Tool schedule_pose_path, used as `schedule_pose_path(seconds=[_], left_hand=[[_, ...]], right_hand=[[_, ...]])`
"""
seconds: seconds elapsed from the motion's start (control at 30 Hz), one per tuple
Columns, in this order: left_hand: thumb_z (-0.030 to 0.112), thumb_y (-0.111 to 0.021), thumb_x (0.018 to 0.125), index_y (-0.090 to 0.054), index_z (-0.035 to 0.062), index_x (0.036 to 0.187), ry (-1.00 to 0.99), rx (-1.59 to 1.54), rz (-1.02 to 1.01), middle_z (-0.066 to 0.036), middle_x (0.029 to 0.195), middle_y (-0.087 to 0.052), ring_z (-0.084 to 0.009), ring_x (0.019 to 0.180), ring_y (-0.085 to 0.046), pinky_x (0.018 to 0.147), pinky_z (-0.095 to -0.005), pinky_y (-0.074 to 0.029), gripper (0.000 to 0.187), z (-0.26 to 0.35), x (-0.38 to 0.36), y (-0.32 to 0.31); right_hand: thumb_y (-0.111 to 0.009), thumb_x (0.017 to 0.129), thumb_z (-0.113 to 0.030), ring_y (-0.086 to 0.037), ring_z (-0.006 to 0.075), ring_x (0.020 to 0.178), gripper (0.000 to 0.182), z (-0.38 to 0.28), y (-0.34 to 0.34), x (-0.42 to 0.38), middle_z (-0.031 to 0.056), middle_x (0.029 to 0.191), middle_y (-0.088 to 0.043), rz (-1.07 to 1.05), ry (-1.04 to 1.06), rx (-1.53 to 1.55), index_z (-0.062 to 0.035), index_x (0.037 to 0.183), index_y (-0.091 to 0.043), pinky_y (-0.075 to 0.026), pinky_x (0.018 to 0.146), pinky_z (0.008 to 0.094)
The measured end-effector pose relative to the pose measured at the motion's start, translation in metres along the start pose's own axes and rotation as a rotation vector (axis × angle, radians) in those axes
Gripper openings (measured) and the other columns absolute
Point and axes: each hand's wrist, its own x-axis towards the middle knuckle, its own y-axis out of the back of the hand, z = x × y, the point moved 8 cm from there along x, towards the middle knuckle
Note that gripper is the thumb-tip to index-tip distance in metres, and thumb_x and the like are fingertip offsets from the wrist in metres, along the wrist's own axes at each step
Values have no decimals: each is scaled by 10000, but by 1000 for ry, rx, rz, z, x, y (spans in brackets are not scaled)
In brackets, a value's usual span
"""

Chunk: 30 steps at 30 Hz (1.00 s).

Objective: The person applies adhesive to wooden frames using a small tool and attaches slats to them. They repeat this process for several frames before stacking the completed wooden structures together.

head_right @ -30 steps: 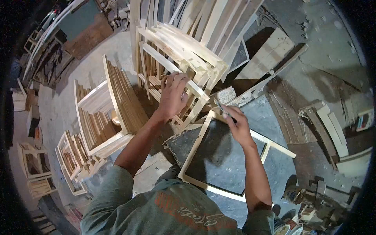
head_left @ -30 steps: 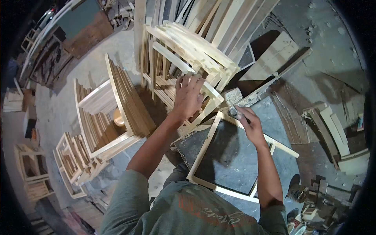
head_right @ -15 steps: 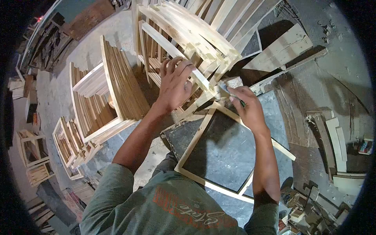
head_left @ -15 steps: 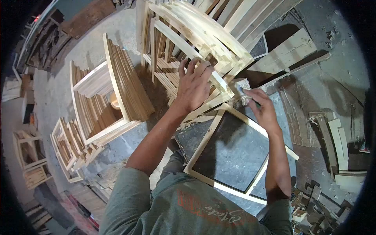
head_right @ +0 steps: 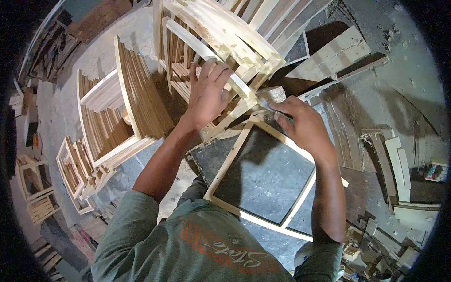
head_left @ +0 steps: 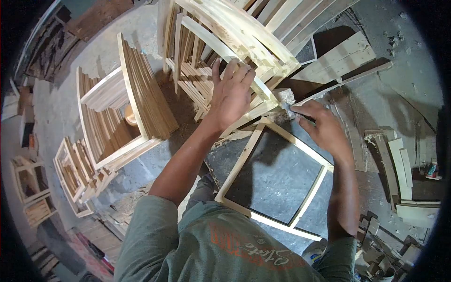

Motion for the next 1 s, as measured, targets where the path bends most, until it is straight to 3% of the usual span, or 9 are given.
schedule_pose_path(seconds=[0.17,0.27,0.37,0.47,0.57,0.67,0.77,1.0], left_hand=[[23,-594,775,-639,41,1165,-14,-5,24,-110,1209,-601,-345,1312,-438,1147,-633,-169,393,-1,2,4],[30,-588,781,-636,39,1170,7,-7,5,-114,1218,-601,-353,1327,-426,1150,-637,-156,393,-3,2,4],[36,-587,783,-633,39,1176,28,7,-25,-111,1230,-596,-351,1327,-426,1156,-639,-144,395,-2,2,6],[53,-673,734,-625,86,1175,30,39,-5,-53,1234,-563,-296,1311,-426,1179,-580,-157,444,-6,0,6],[40,-581,789,-629,40,1187,30,-13,-22,-100,1252,-586,-337,1323,-425,1156,-642,-142,401,-5,-1,6],[41,-581,791,-626,43,1190,18,23,1,-95,1244,-587,-329,1329,-419,1156,-643,-143,401,-6,-2,4],[81,-694,736,-625,84,1185,24,102,-11,-48,1259,-559,-277,1331,-406,1186,-577,-139,454,-6,-3,5],[71,-683,744,-629,90,1180,43,81,-39,-39,1255,-560,-269,1332,-401,1190,-589,-123,439,-6,-3,3]], right_hand=[[-674,875,-69,-623,312,889,319,17,-19,2,154,962,-635,234,111,323,-70,1193,-690,-488,823,372],[-671,881,-28,-636,260,954,315,16,-32,8,147,1031,-662,241,38,360,-41,1196,-687,-488,862,342],[-677,875,-35,-638,285,954,324,12,-41,4,157,1034,-658,222,31,144,-40,1198,-685,-489,864,348],[-680,867,-36,-639,313,944,337,11,-32,0,157,1041,-655,235,-50,58,-56,1203,-686,-495,855,352],[-667,866,-75,-644,351,919,321,-5,-18,2,132,1016,-644,320,54,126,-118,1182,-704,-511,787,421],[-684,870,-83,-644,332,944,304,-15,-26,4,139,1017,-645,143,-7,-7,-101,1173,-705,-509,827,386],[-690,863,-101,-645,333,944,311,-8,-17,0,141,1003,-640,33,-50,-45,-105,1174,-704,-510,818,397],[-676,858,-125,-640,341,881,282,-25,-13,11,132,957,-629,157,58,0,-122,1137,-716,-508,760,429]])
